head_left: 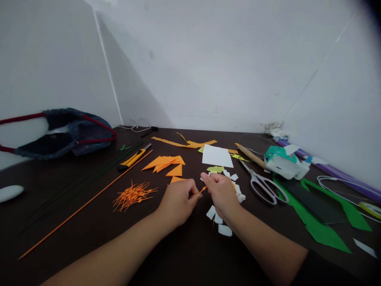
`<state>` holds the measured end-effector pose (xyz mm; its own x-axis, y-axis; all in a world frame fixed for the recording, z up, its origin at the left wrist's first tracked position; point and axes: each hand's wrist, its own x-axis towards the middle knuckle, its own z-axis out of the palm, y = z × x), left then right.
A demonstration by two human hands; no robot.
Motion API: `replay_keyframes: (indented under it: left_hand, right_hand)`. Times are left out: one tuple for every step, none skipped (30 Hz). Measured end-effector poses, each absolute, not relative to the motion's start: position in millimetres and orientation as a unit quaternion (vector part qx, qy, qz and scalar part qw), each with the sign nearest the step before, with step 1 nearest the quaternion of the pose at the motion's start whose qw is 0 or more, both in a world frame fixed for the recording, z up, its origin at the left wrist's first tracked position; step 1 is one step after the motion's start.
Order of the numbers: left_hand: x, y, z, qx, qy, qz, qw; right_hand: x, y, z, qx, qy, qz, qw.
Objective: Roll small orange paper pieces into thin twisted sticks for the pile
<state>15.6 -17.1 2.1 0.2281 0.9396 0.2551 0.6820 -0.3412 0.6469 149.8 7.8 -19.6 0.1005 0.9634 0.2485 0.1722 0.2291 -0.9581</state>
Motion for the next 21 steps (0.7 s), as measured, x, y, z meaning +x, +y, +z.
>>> replay_keyframes:
  left_hand:
    - [15,-16,1,0.752,0.542,0.319,0.200]
    - [15,-16,0,0.749,0.543,0.327,0.196]
    - [15,-15,-2,0.746,0.540,0.337,0.195]
    - [14,-14,-3,0.745,0.534,0.347,0.199]
    - [14,-13,-4,0.745,0.526,0.354,0.207]
    - [13,-12,-4,0.744,0.520,0.359,0.218]
    - [12,-11,-4,0.741,0.516,0.360,0.233]
    - [10,-11,-3,0.739,0.512,0.359,0.250]
    - [9,-10,-1,0.737,0.509,0.355,0.267]
    - [8,-9,1,0.737,0.505,0.349,0.282]
    - [6,-9,3,0.739,0.499,0.342,0.297]
    - [5,-9,5,0.742,0.489,0.333,0.314]
    - [5,-9,6,0.746,0.476,0.325,0.334]
    - [5,-10,8,0.749,0.461,0.319,0.353]
    - [5,-11,8,0.750,0.449,0.316,0.369]
    - [6,-11,9,0.750,0.439,0.315,0.381]
    - [7,-12,9,0.749,0.435,0.316,0.388]
    - [8,-12,9,0.746,0.436,0.319,0.389]
    - [9,-12,9,0.744,0.440,0.322,0.387]
    - [8,-11,9,0.741,0.444,0.324,0.385]
    - [7,-10,9,0.736,0.452,0.327,0.384]
  right_hand:
    - [149,8,-19,-0.500,-0.556,0.371,0.550]
    - [149,8,-19,-0.496,-0.549,0.378,0.557]
    - [150,8,-19,-0.491,-0.541,0.384,0.564]
    - [150,9,-19,-0.487,-0.536,0.388,0.570]
    - [151,10,-19,-0.483,-0.533,0.391,0.575]
    - [152,11,-19,-0.479,-0.531,0.393,0.578]
    - [153,13,-19,-0.476,-0.530,0.394,0.580]
    - [154,14,-19,-0.474,-0.530,0.395,0.581]
    - [155,14,-18,-0.473,-0.529,0.396,0.583]
    - [156,14,-17,-0.471,-0.527,0.396,0.586]
    - [156,14,-16,-0.469,-0.527,0.397,0.588]
    - [157,14,-16,-0.466,-0.528,0.397,0.588]
    - [157,13,-15,-0.464,-0.532,0.397,0.587]
    - [156,12,-15,-0.461,-0.537,0.395,0.585]
    - [156,12,-16,-0.460,-0.543,0.392,0.583]
    - [155,12,-17,-0.460,-0.547,0.389,0.582]
    - [154,13,-19,-0.461,-0.550,0.386,0.580]
    - [153,13,-21,-0.462,-0.552,0.385,0.578]
    - [153,14,-22,-0.463,-0.553,0.386,0.575]
    - [152,15,-22,-0.465,-0.555,0.387,0.571]
    - [152,15,-21,-0.466,-0.558,0.388,0.567]
